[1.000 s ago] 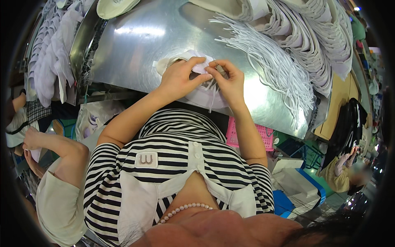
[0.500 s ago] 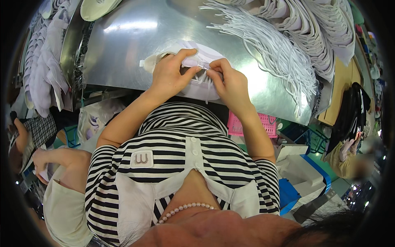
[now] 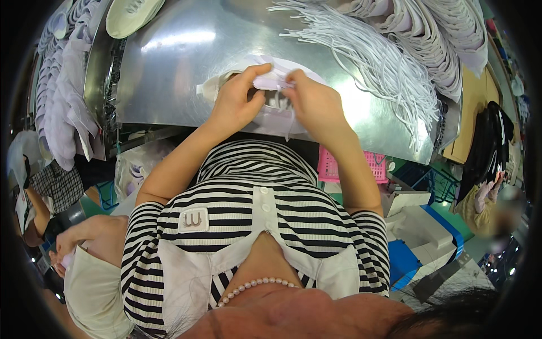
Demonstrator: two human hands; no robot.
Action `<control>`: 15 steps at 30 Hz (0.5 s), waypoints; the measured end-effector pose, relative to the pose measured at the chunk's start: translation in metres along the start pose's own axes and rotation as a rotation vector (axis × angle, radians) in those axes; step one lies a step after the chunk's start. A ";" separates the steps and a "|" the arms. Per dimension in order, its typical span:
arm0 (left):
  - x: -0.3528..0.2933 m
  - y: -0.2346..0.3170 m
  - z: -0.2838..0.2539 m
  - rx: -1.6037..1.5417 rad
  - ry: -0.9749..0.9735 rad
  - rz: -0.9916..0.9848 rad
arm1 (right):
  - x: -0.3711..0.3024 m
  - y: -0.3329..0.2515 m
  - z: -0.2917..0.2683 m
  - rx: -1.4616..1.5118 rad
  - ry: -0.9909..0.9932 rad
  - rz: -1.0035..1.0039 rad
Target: The person laces white shoes by hand, threading white shoelaces through the eyelets of multiple shoes on a metal table. The person handles each shoe one at a time, pulling the laces through and arranging them.
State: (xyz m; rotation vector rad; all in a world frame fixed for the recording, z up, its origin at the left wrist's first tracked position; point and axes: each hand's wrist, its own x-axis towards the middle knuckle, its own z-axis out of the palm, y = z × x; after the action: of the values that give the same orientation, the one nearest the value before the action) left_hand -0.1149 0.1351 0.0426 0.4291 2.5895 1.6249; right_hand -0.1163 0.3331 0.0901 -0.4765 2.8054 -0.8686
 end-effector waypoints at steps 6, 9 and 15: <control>0.014 0.016 0.003 -0.287 -0.040 -0.243 | -0.024 0.024 0.019 0.244 0.310 0.115; 0.021 0.014 -0.016 -0.390 -0.173 -0.316 | -0.012 0.035 0.036 0.169 0.413 0.089; -0.002 0.049 -0.031 0.203 -0.040 -0.029 | -0.012 0.044 0.040 0.375 0.538 0.164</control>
State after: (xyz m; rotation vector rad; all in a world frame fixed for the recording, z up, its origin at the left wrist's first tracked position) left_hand -0.1091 0.1272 0.0997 0.4272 2.7266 1.3357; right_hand -0.1066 0.3509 0.0332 0.0588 2.9497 -1.6406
